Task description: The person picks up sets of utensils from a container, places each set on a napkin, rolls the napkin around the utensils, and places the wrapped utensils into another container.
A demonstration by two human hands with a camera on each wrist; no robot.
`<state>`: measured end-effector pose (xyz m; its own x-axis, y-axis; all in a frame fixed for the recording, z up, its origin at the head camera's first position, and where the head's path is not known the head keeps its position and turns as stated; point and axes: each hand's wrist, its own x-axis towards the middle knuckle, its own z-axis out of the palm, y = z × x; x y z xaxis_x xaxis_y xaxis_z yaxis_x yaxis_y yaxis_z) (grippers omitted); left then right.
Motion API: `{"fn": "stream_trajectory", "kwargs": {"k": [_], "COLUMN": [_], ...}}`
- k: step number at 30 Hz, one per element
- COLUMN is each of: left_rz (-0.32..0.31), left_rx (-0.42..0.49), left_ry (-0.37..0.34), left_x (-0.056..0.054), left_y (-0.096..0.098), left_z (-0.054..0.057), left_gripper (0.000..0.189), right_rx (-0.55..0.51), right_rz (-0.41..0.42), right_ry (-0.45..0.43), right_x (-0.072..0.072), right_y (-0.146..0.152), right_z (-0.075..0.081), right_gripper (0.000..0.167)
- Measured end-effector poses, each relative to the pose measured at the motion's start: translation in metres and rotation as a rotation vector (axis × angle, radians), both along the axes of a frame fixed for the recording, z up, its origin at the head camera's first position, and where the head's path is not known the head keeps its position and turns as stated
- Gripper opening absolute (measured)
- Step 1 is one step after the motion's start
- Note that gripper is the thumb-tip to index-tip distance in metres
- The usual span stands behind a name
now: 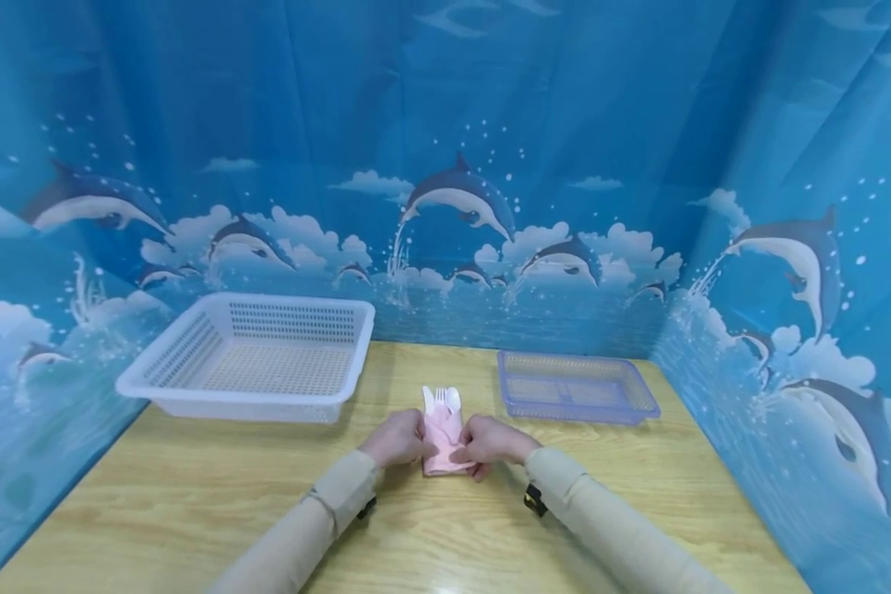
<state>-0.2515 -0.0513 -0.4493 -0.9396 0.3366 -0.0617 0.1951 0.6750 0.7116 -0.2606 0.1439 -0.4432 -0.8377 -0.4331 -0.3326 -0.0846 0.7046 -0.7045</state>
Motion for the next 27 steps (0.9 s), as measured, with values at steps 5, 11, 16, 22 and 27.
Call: {"fn": "stream_trajectory", "kwargs": {"k": [5,11,16,22,27], "left_rz": [0.124,0.193,0.167,0.135,0.133], "left_rx": [0.009,0.238,0.385,0.531,0.603], "left_ry": [-0.023,-0.126,-0.213,-0.357,-0.433], "left_x": [-0.001,-0.001,-0.003,-0.006,-0.006], "left_y": [0.006,0.016,0.017,0.015,0.012], "left_z": [-0.001,-0.006,-0.013,-0.022,-0.025], "left_gripper": [0.059,0.080,0.041,0.024,0.025], "right_rx": [0.051,0.036,0.016,0.001,-0.009], "right_rz": [0.022,-0.026,-0.032,-0.057,-0.075], "right_ry": [0.036,0.020,0.018,0.013,0.030], "right_x": [0.002,0.000,-0.003,0.003,0.008], "right_y": [-0.002,-0.001,0.000,0.002,0.001], "right_z": [0.005,0.000,-0.004,-0.006,-0.006], "right_gripper": [0.019,0.021,0.021,0.019,0.021]}}
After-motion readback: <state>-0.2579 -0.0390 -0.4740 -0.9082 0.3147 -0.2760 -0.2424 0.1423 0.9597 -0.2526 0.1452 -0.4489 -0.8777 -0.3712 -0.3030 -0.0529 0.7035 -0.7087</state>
